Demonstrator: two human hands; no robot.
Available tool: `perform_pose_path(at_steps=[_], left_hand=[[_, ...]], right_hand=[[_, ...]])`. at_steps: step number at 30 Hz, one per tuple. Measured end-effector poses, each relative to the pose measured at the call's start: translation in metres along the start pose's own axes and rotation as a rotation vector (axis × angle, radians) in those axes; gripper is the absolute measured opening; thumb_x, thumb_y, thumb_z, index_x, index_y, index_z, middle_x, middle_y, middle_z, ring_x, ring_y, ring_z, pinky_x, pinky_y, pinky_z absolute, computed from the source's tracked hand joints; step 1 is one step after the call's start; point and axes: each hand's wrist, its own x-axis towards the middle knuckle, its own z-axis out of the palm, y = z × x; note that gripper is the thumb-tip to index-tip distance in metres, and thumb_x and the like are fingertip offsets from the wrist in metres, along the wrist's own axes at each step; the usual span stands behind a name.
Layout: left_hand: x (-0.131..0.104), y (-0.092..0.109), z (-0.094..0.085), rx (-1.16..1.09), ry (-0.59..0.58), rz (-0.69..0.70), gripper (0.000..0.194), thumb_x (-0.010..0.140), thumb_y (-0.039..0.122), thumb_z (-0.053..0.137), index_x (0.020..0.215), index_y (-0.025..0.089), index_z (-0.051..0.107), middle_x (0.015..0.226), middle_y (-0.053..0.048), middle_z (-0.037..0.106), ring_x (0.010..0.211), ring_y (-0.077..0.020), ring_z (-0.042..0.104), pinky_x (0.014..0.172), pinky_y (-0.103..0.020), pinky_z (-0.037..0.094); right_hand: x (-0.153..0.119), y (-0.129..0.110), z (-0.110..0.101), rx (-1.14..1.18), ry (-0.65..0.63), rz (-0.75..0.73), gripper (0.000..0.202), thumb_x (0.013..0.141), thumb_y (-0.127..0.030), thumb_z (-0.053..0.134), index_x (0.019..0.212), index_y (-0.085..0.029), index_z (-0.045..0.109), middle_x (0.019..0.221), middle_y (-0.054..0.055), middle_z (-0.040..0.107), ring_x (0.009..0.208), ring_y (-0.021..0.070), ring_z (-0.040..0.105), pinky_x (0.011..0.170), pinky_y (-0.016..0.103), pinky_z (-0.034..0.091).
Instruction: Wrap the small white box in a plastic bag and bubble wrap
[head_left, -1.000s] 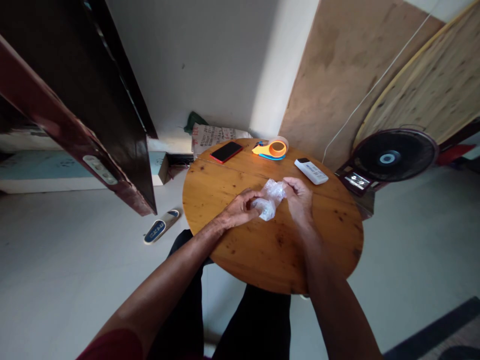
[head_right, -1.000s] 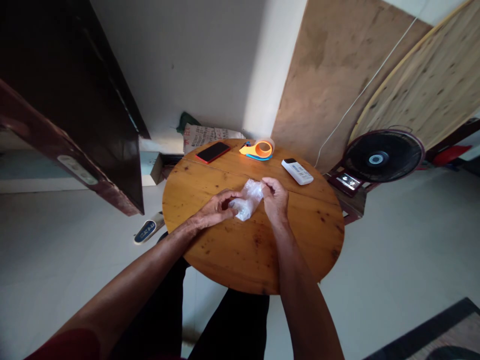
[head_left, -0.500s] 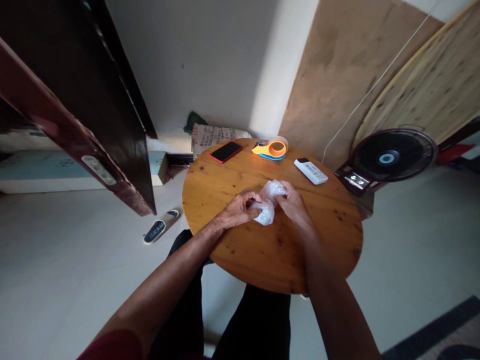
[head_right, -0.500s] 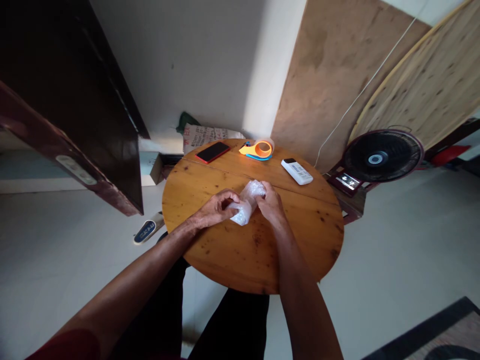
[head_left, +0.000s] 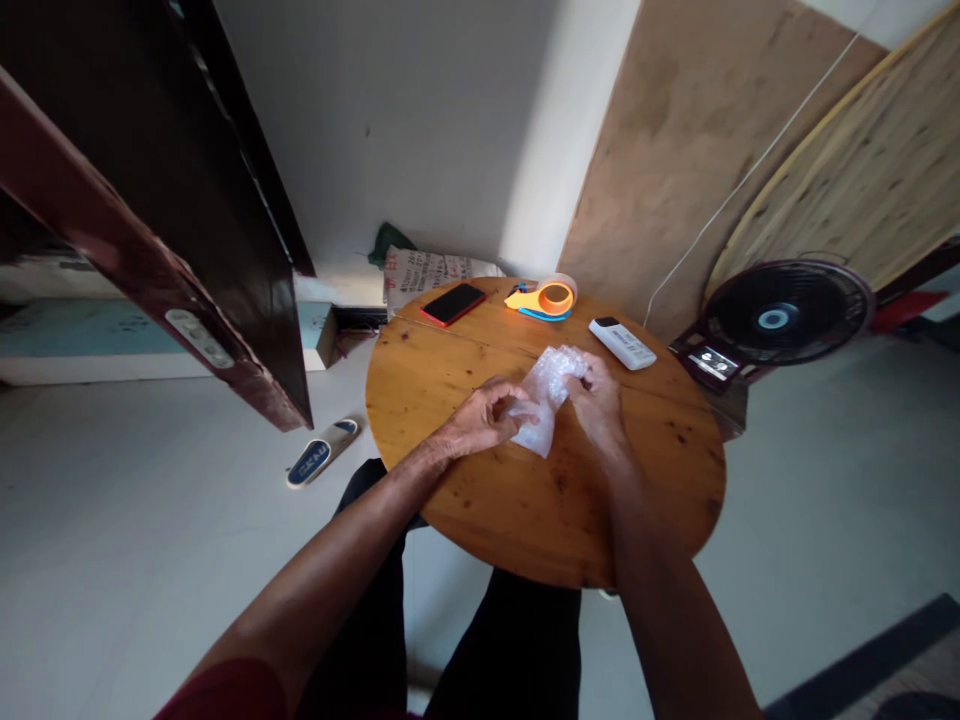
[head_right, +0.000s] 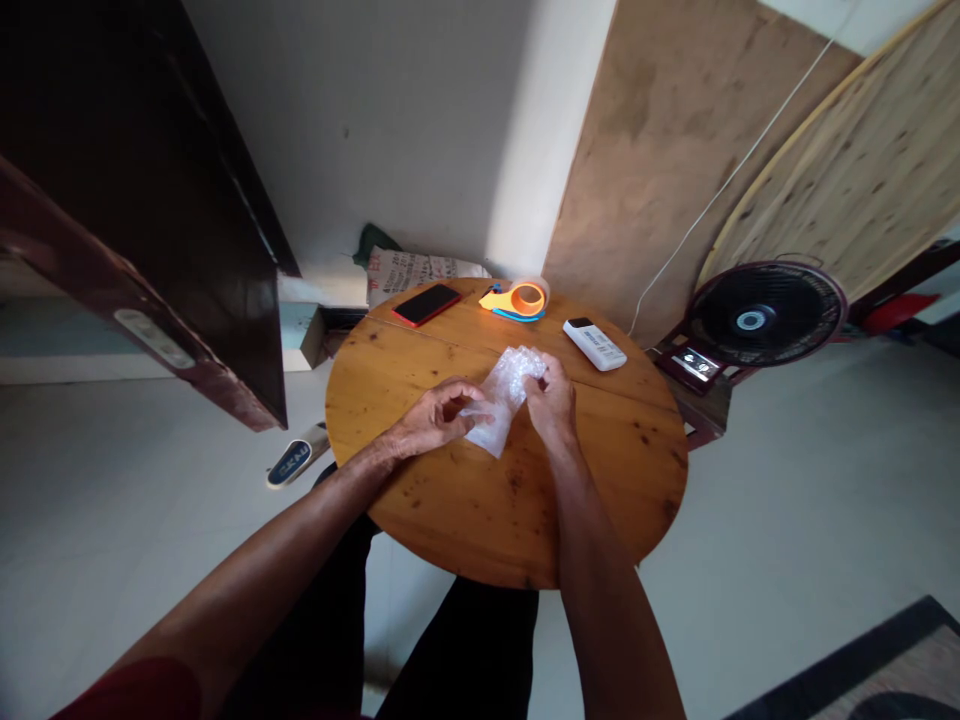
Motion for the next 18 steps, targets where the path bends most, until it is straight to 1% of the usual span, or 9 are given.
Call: perform_pose_path(at_steps=[4, 6, 8, 9, 11, 13, 15, 17, 18], left_hand=[[0.003, -0.015, 0.003, -0.074, 0.042, 0.02, 0.025, 0.072, 0.033, 0.074, 0.081, 0.015, 0.06, 0.09, -0.005, 0.056, 0.082, -0.0144, 0.059, 0.072, -0.027, 0.048], [0.004, -0.019, 0.002, -0.051, 0.056, -0.008, 0.025, 0.071, 0.033, 0.074, 0.081, 0.014, 0.061, 0.086, -0.004, 0.056, 0.078, -0.013, 0.058, 0.068, -0.025, 0.047], [0.004, -0.019, 0.001, -0.018, 0.084, -0.042, 0.023, 0.071, 0.031, 0.074, 0.081, 0.014, 0.061, 0.082, -0.002, 0.057, 0.073, -0.0114, 0.057, 0.065, -0.023, 0.045], [0.004, -0.018, 0.0, -0.006, 0.095, -0.059, 0.022, 0.071, 0.029, 0.073, 0.082, 0.014, 0.061, 0.081, -0.002, 0.058, 0.071, -0.0108, 0.056, 0.064, -0.022, 0.045], [0.004, -0.016, 0.0, 0.02, 0.11, -0.09, 0.019, 0.071, 0.026, 0.071, 0.084, 0.014, 0.062, 0.078, -0.001, 0.059, 0.067, -0.0097, 0.054, 0.061, -0.021, 0.043], [0.005, -0.014, -0.001, 0.048, 0.12, -0.111, 0.018, 0.073, 0.025, 0.068, 0.085, 0.014, 0.062, 0.077, -0.001, 0.06, 0.063, -0.0091, 0.052, 0.059, -0.021, 0.042], [0.005, -0.015, -0.002, 0.084, 0.137, -0.103, 0.015, 0.073, 0.025, 0.066, 0.082, 0.014, 0.062, 0.076, -0.001, 0.06, 0.063, -0.0094, 0.052, 0.059, -0.02, 0.042], [0.006, -0.017, -0.004, 0.124, 0.17, -0.083, 0.01, 0.073, 0.023, 0.064, 0.077, 0.015, 0.061, 0.075, -0.001, 0.059, 0.064, -0.0098, 0.052, 0.059, -0.02, 0.041], [0.006, -0.019, -0.005, 0.147, 0.19, -0.082, 0.008, 0.072, 0.022, 0.063, 0.075, 0.015, 0.06, 0.073, 0.0, 0.058, 0.063, -0.0098, 0.051, 0.058, -0.02, 0.041]], right_hand=[[-0.002, -0.01, -0.004, -0.031, 0.211, 0.016, 0.047, 0.077, -0.035, 0.058, 0.121, -0.019, 0.056, 0.105, 0.009, 0.067, 0.075, 0.0177, 0.062, 0.07, 0.032, 0.051], [-0.004, -0.02, -0.006, -0.035, 0.346, -0.04, 0.041, 0.078, -0.037, 0.057, 0.114, -0.019, 0.06, 0.101, 0.008, 0.066, 0.072, 0.0165, 0.06, 0.067, 0.03, 0.05], [-0.007, -0.029, -0.009, -0.015, 0.402, -0.104, 0.03, 0.081, -0.038, 0.054, 0.103, -0.019, 0.063, 0.092, 0.006, 0.066, 0.071, 0.0165, 0.059, 0.067, 0.03, 0.049], [-0.009, -0.034, -0.009, -0.007, 0.37, -0.123, 0.026, 0.083, -0.039, 0.053, 0.096, -0.019, 0.064, 0.086, 0.005, 0.065, 0.071, 0.0167, 0.059, 0.067, 0.03, 0.048], [-0.014, -0.04, -0.009, -0.032, 0.207, -0.125, 0.025, 0.083, -0.042, 0.054, 0.087, -0.02, 0.065, 0.076, 0.003, 0.064, 0.067, 0.0167, 0.058, 0.065, 0.029, 0.047], [-0.017, -0.042, -0.007, -0.13, 0.001, -0.096, 0.026, 0.08, -0.046, 0.059, 0.085, -0.021, 0.066, 0.069, 0.001, 0.063, 0.062, 0.0161, 0.056, 0.06, 0.028, 0.044], [-0.019, -0.041, -0.004, -0.265, -0.154, -0.061, 0.026, 0.076, -0.046, 0.064, 0.088, -0.023, 0.066, 0.066, -0.001, 0.063, 0.059, 0.0155, 0.055, 0.056, 0.026, 0.04], [-0.018, -0.038, -0.002, -0.38, -0.221, -0.034, 0.019, 0.076, -0.041, 0.062, 0.086, -0.025, 0.066, 0.065, -0.002, 0.063, 0.057, 0.0148, 0.055, 0.054, 0.026, 0.037], [-0.017, -0.037, -0.002, -0.418, -0.224, -0.029, 0.015, 0.077, -0.037, 0.06, 0.084, -0.025, 0.066, 0.065, -0.002, 0.064, 0.057, 0.0145, 0.054, 0.053, 0.026, 0.035]])
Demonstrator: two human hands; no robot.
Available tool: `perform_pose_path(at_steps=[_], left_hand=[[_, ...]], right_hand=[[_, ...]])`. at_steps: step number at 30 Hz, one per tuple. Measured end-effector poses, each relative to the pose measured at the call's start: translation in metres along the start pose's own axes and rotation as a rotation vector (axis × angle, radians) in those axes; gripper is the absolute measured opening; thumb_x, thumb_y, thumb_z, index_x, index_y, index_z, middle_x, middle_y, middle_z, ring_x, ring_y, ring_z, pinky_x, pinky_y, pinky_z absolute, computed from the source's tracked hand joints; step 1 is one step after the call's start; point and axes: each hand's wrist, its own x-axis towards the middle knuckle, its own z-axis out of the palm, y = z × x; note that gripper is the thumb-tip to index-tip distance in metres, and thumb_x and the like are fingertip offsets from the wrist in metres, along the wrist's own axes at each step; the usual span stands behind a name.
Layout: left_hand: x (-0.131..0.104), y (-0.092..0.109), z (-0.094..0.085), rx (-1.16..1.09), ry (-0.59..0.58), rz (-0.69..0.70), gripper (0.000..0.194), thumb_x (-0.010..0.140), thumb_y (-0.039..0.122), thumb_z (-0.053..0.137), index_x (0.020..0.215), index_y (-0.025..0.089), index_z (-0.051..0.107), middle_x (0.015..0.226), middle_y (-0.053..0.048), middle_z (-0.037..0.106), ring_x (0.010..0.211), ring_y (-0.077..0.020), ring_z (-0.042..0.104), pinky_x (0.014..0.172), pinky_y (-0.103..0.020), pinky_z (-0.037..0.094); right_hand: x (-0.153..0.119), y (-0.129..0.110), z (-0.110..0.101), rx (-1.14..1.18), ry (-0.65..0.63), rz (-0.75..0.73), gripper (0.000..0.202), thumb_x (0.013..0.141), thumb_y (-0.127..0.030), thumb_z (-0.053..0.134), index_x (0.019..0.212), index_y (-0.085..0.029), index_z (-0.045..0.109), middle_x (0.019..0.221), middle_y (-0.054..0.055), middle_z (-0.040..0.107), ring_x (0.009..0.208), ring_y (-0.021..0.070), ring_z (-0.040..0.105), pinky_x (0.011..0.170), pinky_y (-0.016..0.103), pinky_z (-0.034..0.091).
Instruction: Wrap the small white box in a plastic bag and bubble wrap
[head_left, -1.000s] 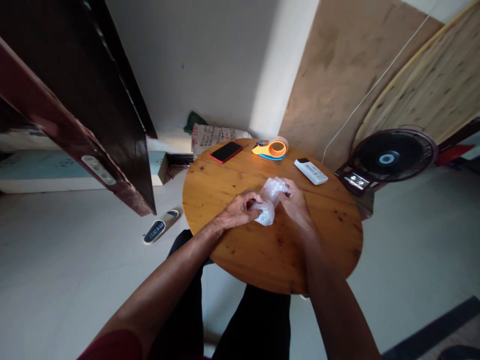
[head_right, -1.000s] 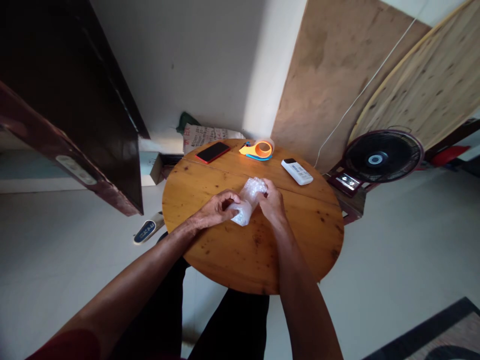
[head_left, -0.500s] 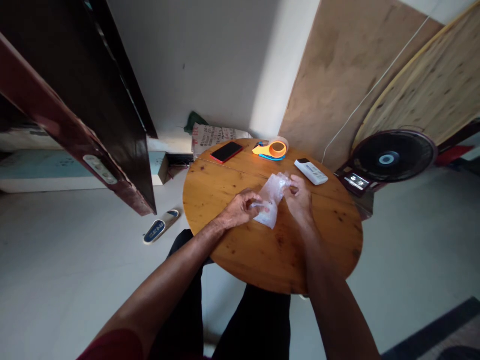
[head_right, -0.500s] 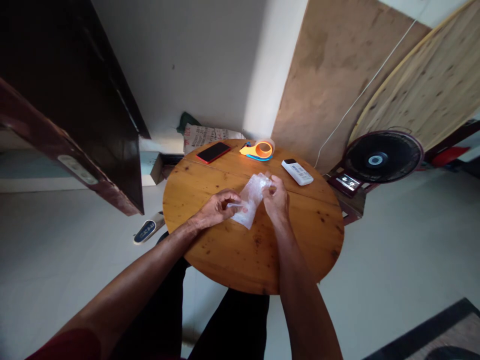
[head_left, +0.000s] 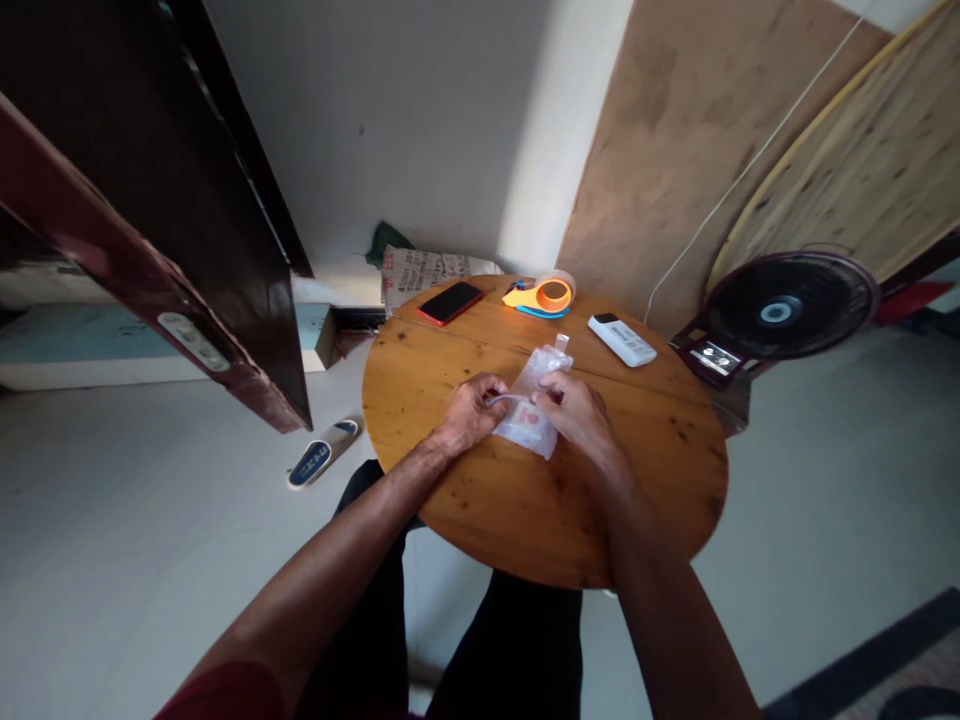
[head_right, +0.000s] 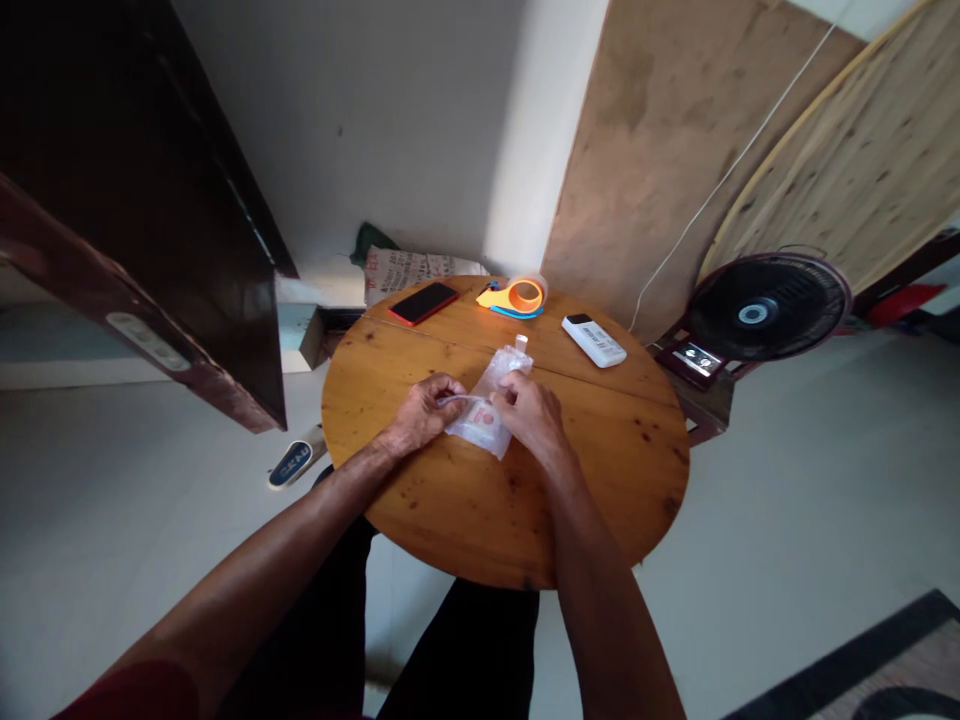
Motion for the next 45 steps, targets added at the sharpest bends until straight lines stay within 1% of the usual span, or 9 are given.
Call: perform_pose_path(at_steps=[6, 11, 16, 21, 23, 29, 34, 38, 45], left_hand=[[0.005, -0.007, -0.007, 0.009, 0.145, -0.107, 0.003, 0.067, 0.018, 0.056, 0.07, 0.016, 0.057, 0.062, 0.003, 0.054, 0.057, -0.0097, 0.048, 0.054, -0.021, 0.038], [0.009, -0.011, -0.011, -0.155, 0.206, -0.125, 0.019, 0.063, 0.014, 0.053, 0.081, 0.016, 0.057, 0.072, 0.001, 0.06, 0.064, -0.0108, 0.054, 0.059, -0.021, 0.042], [0.007, -0.009, -0.01, -0.111, 0.127, -0.099, 0.025, 0.065, 0.016, 0.058, 0.09, 0.016, 0.059, 0.083, -0.002, 0.063, 0.075, -0.0137, 0.058, 0.066, -0.023, 0.047], [0.003, -0.004, -0.008, -0.086, 0.053, -0.058, 0.018, 0.067, 0.014, 0.053, 0.085, 0.017, 0.056, 0.071, 0.001, 0.057, 0.063, -0.0109, 0.052, 0.055, -0.02, 0.041], [0.004, -0.005, -0.008, -0.037, 0.069, -0.082, 0.017, 0.066, 0.014, 0.053, 0.083, 0.017, 0.056, 0.068, 0.002, 0.055, 0.059, -0.01, 0.049, 0.053, -0.019, 0.039], [0.009, -0.011, -0.015, -0.029, 0.244, -0.143, 0.02, 0.063, 0.013, 0.054, 0.083, 0.016, 0.058, 0.064, 0.003, 0.053, 0.058, -0.0091, 0.047, 0.053, -0.019, 0.036], [0.011, -0.016, -0.017, -0.083, 0.265, -0.17, 0.024, 0.064, 0.014, 0.052, 0.087, 0.016, 0.059, 0.066, 0.003, 0.054, 0.056, -0.0091, 0.047, 0.051, -0.019, 0.035], [0.011, -0.016, -0.016, -0.096, 0.28, -0.159, 0.023, 0.064, 0.015, 0.052, 0.086, 0.017, 0.058, 0.066, 0.003, 0.054, 0.056, -0.0086, 0.046, 0.051, -0.019, 0.034], [0.005, 0.002, -0.015, -0.149, 0.236, -0.099, 0.011, 0.065, 0.017, 0.053, 0.077, 0.017, 0.054, 0.063, 0.004, 0.05, 0.053, -0.0081, 0.043, 0.05, -0.019, 0.033]], right_hand=[[0.003, 0.009, -0.007, 0.008, 0.122, 0.038, 0.017, 0.078, -0.03, 0.051, 0.077, -0.024, 0.067, 0.066, 0.0, 0.065, 0.059, 0.0166, 0.056, 0.055, 0.027, 0.036], [0.004, 0.014, -0.005, 0.066, 0.192, 0.007, 0.018, 0.079, -0.03, 0.05, 0.075, -0.022, 0.065, 0.065, 0.0, 0.063, 0.058, 0.0159, 0.056, 0.055, 0.026, 0.037], [0.006, 0.016, -0.002, 0.122, 0.174, -0.02, 0.017, 0.08, -0.031, 0.051, 0.075, -0.021, 0.064, 0.065, 0.0, 0.062, 0.058, 0.0146, 0.054, 0.054, 0.024, 0.037], [0.006, 0.017, -0.003, 0.124, 0.154, -0.019, 0.018, 0.08, -0.031, 0.051, 0.08, -0.021, 0.066, 0.069, 0.001, 0.065, 0.06, 0.0149, 0.056, 0.055, 0.024, 0.038], [0.006, 0.017, -0.005, 0.105, 0.155, -0.005, 0.019, 0.081, -0.031, 0.05, 0.081, -0.021, 0.066, 0.068, 0.001, 0.065, 0.06, 0.015, 0.056, 0.055, 0.024, 0.038], [0.006, 0.017, -0.013, -0.072, 0.137, 0.113, 0.021, 0.08, -0.029, 0.05, 0.083, -0.021, 0.069, 0.07, 0.002, 0.067, 0.064, 0.0167, 0.059, 0.057, 0.025, 0.036], [0.007, 0.018, -0.018, -0.375, 0.007, 0.202, 0.026, 0.083, -0.026, 0.047, 0.089, -0.022, 0.072, 0.086, 0.008, 0.073, 0.078, 0.0217, 0.064, 0.059, 0.028, 0.034], [0.006, 0.016, -0.018, -0.472, -0.085, 0.239, 0.028, 0.085, -0.026, 0.045, 0.092, -0.022, 0.071, 0.095, 0.011, 0.073, 0.085, 0.0241, 0.065, 0.058, 0.029, 0.033], [0.005, 0.012, -0.02, -0.442, 0.019, 0.261, 0.026, 0.087, -0.027, 0.045, 0.1, -0.023, 0.067, 0.093, 0.009, 0.073, 0.084, 0.0226, 0.066, 0.059, 0.028, 0.031]])
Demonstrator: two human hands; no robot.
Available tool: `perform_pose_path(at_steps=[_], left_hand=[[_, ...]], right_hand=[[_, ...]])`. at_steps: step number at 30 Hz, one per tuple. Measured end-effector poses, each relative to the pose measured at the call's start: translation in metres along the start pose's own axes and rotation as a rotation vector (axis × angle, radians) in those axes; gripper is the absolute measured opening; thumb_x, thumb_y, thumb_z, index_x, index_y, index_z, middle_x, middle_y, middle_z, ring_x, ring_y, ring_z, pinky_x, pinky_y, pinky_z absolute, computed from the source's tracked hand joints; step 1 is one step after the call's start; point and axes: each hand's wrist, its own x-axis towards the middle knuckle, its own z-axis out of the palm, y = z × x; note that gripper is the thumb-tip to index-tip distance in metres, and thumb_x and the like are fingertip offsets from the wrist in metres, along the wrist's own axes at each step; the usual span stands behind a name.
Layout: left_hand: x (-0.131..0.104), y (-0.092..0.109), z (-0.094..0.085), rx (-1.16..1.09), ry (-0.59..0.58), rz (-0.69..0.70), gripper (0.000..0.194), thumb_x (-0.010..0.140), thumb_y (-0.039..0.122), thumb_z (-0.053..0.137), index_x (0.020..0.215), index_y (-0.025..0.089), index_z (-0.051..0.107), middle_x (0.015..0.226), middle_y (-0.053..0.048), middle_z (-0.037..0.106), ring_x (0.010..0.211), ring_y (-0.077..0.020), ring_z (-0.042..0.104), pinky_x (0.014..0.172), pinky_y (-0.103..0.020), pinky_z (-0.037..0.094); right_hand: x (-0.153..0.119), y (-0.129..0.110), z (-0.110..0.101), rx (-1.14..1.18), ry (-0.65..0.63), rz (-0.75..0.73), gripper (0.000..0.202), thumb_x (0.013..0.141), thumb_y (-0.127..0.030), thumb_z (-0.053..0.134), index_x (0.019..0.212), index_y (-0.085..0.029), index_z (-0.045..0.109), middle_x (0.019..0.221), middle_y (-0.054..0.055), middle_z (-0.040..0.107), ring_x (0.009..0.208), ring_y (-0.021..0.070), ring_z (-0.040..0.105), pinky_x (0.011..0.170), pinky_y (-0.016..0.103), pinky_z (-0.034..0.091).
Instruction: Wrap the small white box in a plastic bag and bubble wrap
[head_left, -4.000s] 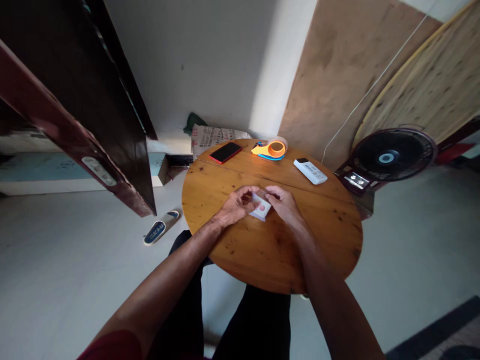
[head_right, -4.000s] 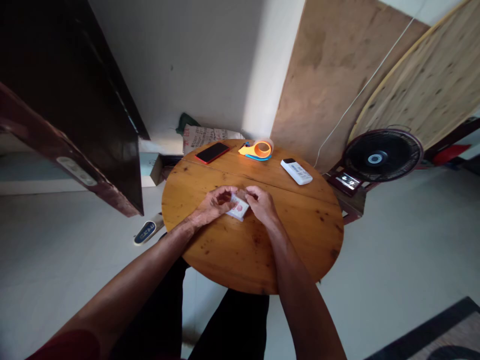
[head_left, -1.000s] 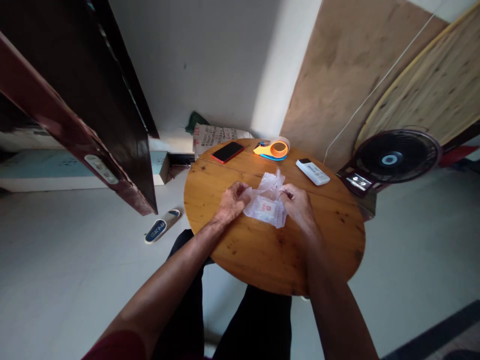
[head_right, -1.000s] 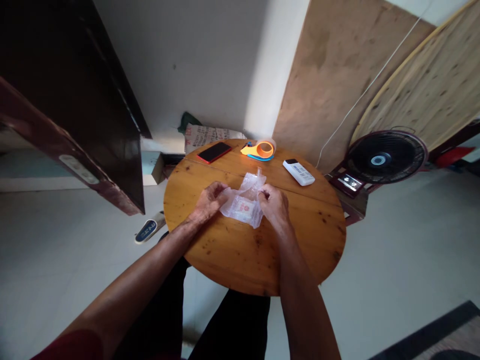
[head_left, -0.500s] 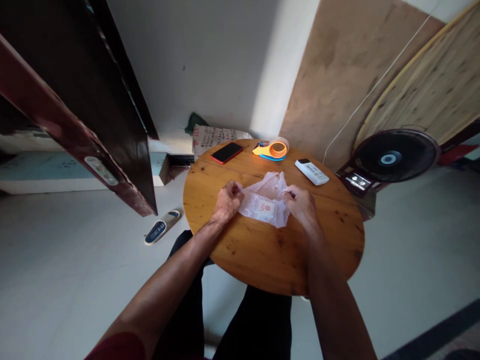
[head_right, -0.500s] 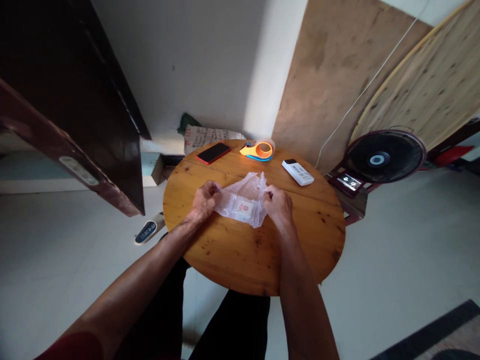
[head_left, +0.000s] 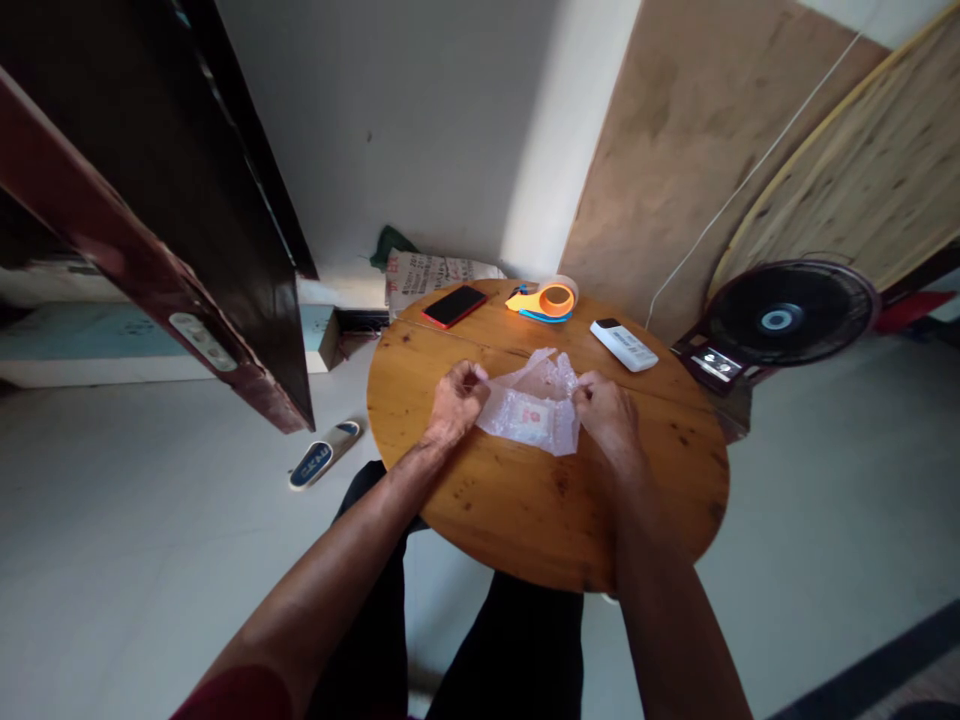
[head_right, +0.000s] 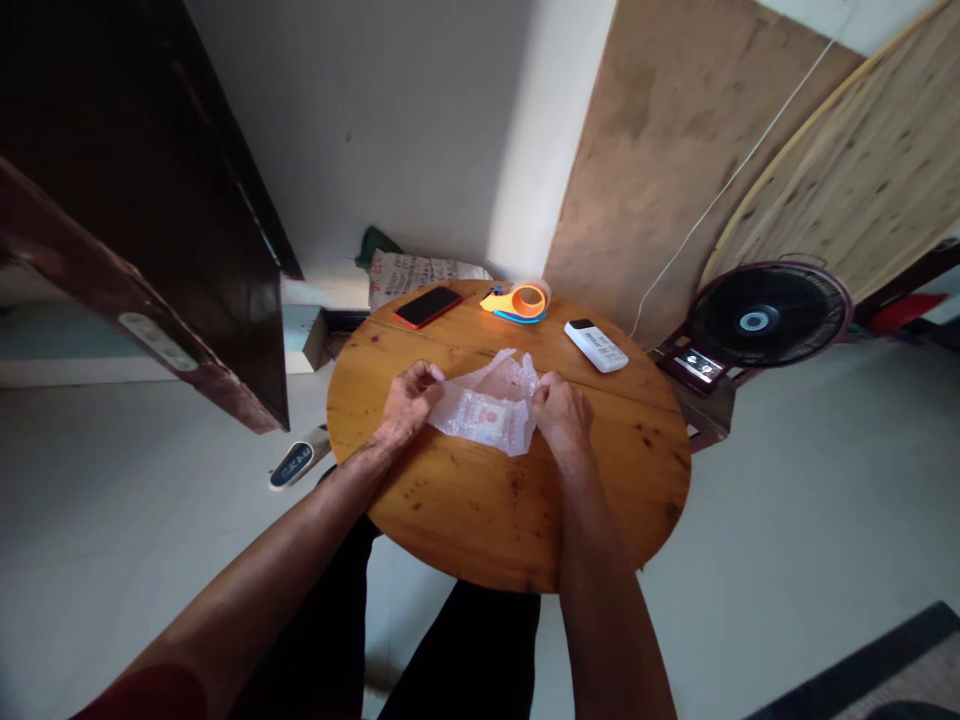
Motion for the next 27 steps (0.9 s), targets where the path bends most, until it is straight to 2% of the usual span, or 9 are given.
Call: perform_pose_path(at_steps=[5, 9, 13, 17, 20, 22, 24, 27], left_hand=[[-0.003, 0.005, 0.002, 0.032, -0.003, 0.093, 0.009, 0.066, 0.018, 0.057, 0.075, 0.016, 0.057, 0.082, -0.001, 0.059, 0.066, -0.0109, 0.051, 0.06, -0.022, 0.041], [-0.003, 0.006, 0.001, 0.084, -0.028, 0.209, 0.004, 0.069, 0.019, 0.06, 0.071, 0.016, 0.059, 0.097, -0.006, 0.061, 0.09, -0.0181, 0.058, 0.078, -0.03, 0.046], [-0.005, 0.01, 0.001, 0.123, -0.098, 0.312, 0.008, 0.072, 0.02, 0.062, 0.065, 0.016, 0.061, 0.104, -0.01, 0.062, 0.11, -0.0243, 0.056, 0.092, -0.038, 0.045], [-0.009, 0.013, 0.001, 0.17, -0.162, 0.278, 0.012, 0.077, 0.022, 0.061, 0.067, 0.015, 0.064, 0.117, -0.011, 0.06, 0.109, -0.0223, 0.057, 0.099, -0.039, 0.043], [-0.01, 0.014, 0.0, 0.201, -0.235, 0.292, 0.017, 0.079, 0.025, 0.061, 0.066, 0.016, 0.066, 0.126, -0.009, 0.057, 0.111, -0.0218, 0.055, 0.101, -0.038, 0.042], [-0.011, 0.014, -0.001, 0.219, -0.261, 0.325, 0.019, 0.08, 0.026, 0.061, 0.065, 0.016, 0.067, 0.126, -0.009, 0.058, 0.114, -0.0225, 0.054, 0.103, -0.039, 0.04], [-0.011, 0.011, 0.0, 0.243, -0.257, 0.321, 0.019, 0.08, 0.027, 0.061, 0.066, 0.016, 0.069, 0.125, -0.009, 0.058, 0.114, -0.0234, 0.054, 0.103, -0.039, 0.04], [-0.008, 0.004, 0.001, 0.302, -0.221, 0.246, 0.017, 0.08, 0.026, 0.06, 0.075, 0.016, 0.072, 0.123, -0.012, 0.059, 0.113, -0.0252, 0.056, 0.1, -0.039, 0.042]], right_hand=[[0.002, 0.004, 0.004, 0.044, -0.019, -0.016, 0.019, 0.085, -0.028, 0.049, 0.093, -0.023, 0.066, 0.088, 0.007, 0.072, 0.081, 0.0221, 0.065, 0.058, 0.028, 0.031], [0.004, 0.006, 0.01, 0.227, 0.02, -0.089, 0.015, 0.084, -0.028, 0.052, 0.093, -0.024, 0.064, 0.089, 0.004, 0.072, 0.082, 0.0195, 0.065, 0.064, 0.026, 0.038], [0.002, 0.003, 0.014, 0.383, 0.087, -0.165, 0.018, 0.082, -0.022, 0.053, 0.099, -0.025, 0.06, 0.097, 0.002, 0.071, 0.085, 0.0184, 0.064, 0.07, 0.027, 0.043], [0.0, 0.001, 0.013, 0.413, 0.115, -0.232, 0.022, 0.081, -0.019, 0.048, 0.099, -0.024, 0.059, 0.1, 0.003, 0.069, 0.083, 0.019, 0.063, 0.072, 0.028, 0.044], [0.001, 0.002, 0.013, 0.455, 0.129, -0.284, 0.023, 0.08, -0.015, 0.042, 0.091, -0.022, 0.061, 0.096, 0.004, 0.067, 0.086, 0.0187, 0.061, 0.076, 0.029, 0.045], [0.003, 0.002, 0.015, 0.498, 0.129, -0.332, 0.024, 0.079, -0.014, 0.04, 0.085, -0.021, 0.062, 0.1, 0.005, 0.066, 0.092, 0.0185, 0.06, 0.081, 0.029, 0.046], [0.004, 0.002, 0.017, 0.545, 0.109, -0.37, 0.024, 0.081, -0.015, 0.04, 0.083, -0.021, 0.063, 0.109, 0.005, 0.063, 0.096, 0.0182, 0.06, 0.084, 0.03, 0.046], [0.004, -0.001, 0.018, 0.594, 0.059, -0.4, 0.024, 0.086, -0.023, 0.042, 0.089, -0.02, 0.066, 0.113, 0.007, 0.062, 0.097, 0.0182, 0.061, 0.086, 0.03, 0.047]])
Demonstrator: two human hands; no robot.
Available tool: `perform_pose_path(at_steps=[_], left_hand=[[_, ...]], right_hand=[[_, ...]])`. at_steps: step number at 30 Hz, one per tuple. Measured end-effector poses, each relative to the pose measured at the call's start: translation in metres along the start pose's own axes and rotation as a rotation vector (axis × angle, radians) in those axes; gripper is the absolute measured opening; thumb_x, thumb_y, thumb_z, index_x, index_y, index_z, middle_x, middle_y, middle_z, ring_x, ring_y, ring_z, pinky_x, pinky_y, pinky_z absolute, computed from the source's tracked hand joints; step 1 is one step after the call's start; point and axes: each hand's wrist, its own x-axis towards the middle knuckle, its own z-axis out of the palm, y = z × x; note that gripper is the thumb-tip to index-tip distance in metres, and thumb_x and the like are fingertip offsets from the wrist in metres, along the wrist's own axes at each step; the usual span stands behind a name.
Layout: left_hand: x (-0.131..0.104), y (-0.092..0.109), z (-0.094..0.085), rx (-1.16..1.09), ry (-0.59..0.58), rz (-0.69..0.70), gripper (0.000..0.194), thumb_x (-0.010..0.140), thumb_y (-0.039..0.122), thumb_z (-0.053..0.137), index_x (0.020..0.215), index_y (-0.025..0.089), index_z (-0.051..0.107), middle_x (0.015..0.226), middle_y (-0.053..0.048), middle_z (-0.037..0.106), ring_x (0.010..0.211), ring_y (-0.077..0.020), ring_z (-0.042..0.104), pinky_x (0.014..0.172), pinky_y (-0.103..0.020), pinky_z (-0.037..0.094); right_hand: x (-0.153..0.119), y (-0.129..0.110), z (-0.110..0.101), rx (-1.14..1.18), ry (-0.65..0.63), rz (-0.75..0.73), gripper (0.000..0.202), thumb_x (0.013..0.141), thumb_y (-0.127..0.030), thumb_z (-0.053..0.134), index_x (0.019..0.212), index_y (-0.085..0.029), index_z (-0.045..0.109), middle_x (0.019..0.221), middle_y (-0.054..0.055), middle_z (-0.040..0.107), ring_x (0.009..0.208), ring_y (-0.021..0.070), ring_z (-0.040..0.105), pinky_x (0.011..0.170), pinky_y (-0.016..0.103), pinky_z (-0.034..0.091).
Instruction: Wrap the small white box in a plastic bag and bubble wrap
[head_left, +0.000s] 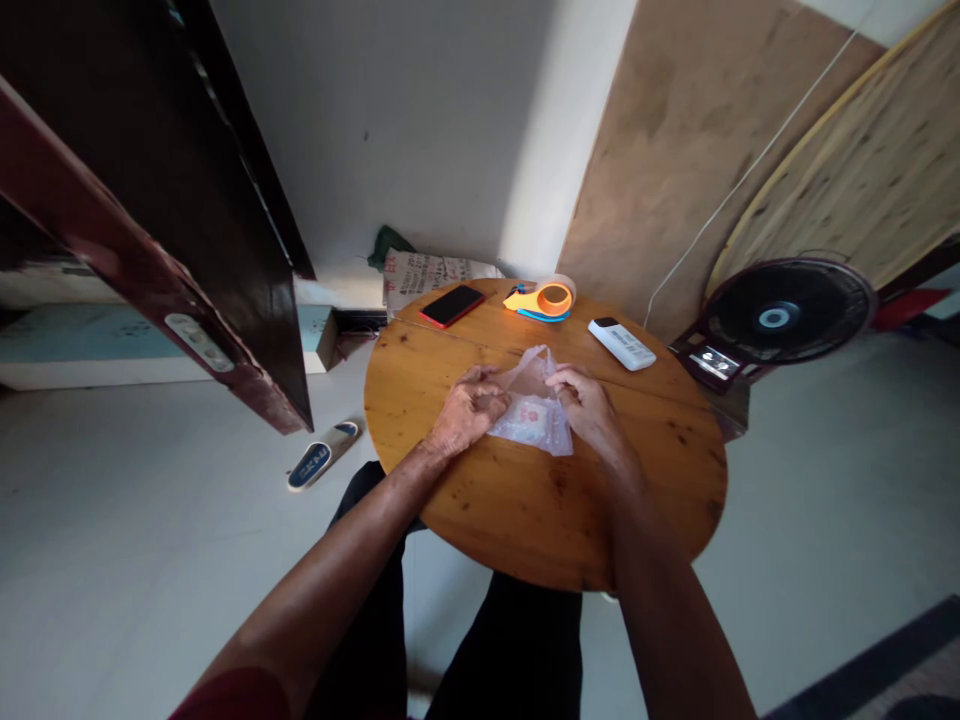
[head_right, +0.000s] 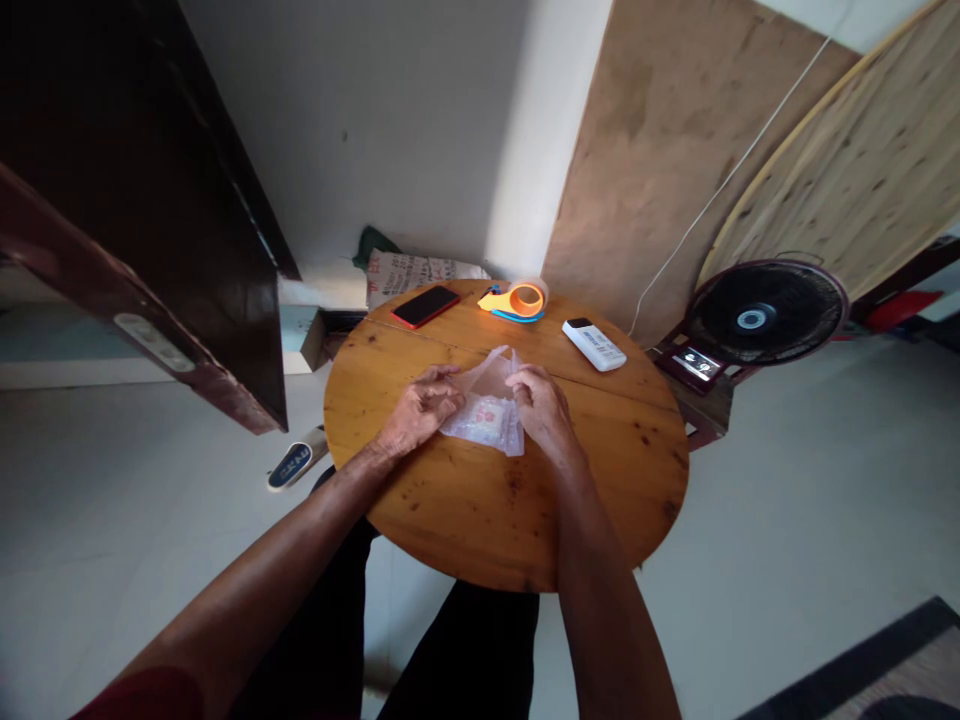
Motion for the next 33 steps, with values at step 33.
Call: perform_pose_path(at_steps=[33], left_hand=[[0.005, -0.017, 0.003, -0.184, 0.049, -0.283, 0.029, 0.078, 0.043, 0.057, 0.072, 0.015, 0.062, 0.061, 0.0, 0.055, 0.054, -0.0108, 0.045, 0.048, -0.02, 0.033]], right_hand=[[-0.007, -0.014, 0.001, -0.006, -0.229, -0.091, 0.022, 0.081, -0.038, 0.065, 0.096, -0.025, 0.074, 0.136, 0.007, 0.054, 0.123, 0.0238, 0.053, 0.106, 0.039, 0.039]])
